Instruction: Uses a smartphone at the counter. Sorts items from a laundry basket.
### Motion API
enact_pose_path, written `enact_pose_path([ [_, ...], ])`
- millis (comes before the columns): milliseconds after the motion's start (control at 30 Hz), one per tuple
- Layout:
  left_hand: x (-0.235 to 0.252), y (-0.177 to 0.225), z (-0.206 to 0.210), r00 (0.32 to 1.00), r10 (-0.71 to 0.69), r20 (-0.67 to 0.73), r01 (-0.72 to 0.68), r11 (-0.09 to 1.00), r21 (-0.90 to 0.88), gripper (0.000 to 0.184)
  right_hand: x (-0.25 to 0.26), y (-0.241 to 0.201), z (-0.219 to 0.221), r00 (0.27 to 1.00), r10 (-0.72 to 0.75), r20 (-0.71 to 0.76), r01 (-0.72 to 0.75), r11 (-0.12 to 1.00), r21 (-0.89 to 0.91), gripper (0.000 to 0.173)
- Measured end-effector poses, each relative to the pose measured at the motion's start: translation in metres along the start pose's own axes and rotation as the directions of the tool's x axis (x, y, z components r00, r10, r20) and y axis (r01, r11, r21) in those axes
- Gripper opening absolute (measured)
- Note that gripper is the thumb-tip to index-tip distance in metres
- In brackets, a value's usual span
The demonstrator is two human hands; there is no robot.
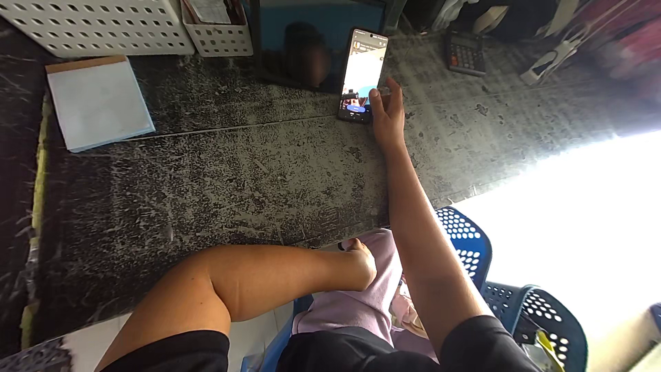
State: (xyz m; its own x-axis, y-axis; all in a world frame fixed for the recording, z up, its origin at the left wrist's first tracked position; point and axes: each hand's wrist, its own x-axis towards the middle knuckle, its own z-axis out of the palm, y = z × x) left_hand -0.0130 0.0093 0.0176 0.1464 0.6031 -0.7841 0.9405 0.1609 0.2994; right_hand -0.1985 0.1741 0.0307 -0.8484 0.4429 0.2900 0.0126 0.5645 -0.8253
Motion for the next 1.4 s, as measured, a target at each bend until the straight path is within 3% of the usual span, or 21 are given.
enact_pose_path([
  [167, 0.0002, -0.0001, -0.0002, 1.000, 0.000, 0.001, 0.000, 1.000, 0.006, 0.036, -0.0013, -0.0019, 0.0000, 0.999, -0.007, 0.032, 0.008, 1.000, -0.020, 0.092],
  [533, -0.0010, 0.0001, -0.0001, 1.000, 0.003, -0.006, -0.003, 1.000, 0.002, 0.035, -0.0012, -0.0012, 0.0015, 1.000, -0.002, 0.024, 0.003, 0.999, -0.047, 0.099],
  [800, 0.0003, 0.0002, 0.0002, 1.000, 0.000, -0.002, 0.000, 1.000, 0.009, 0.035, -0.0014, -0.0019, 0.0015, 1.000, 0.014, -0.003, -0.014, 0.999, 0.031, 0.068],
  [1400, -0.0003, 0.0007, -0.0007, 1.000, -0.004, 0.006, 0.004, 1.000, 0.006, 0.035, 0.0016, 0.0038, 0.0017, 1.000, 0.002, -0.004, -0.002, 0.999, 0.045, 0.061],
])
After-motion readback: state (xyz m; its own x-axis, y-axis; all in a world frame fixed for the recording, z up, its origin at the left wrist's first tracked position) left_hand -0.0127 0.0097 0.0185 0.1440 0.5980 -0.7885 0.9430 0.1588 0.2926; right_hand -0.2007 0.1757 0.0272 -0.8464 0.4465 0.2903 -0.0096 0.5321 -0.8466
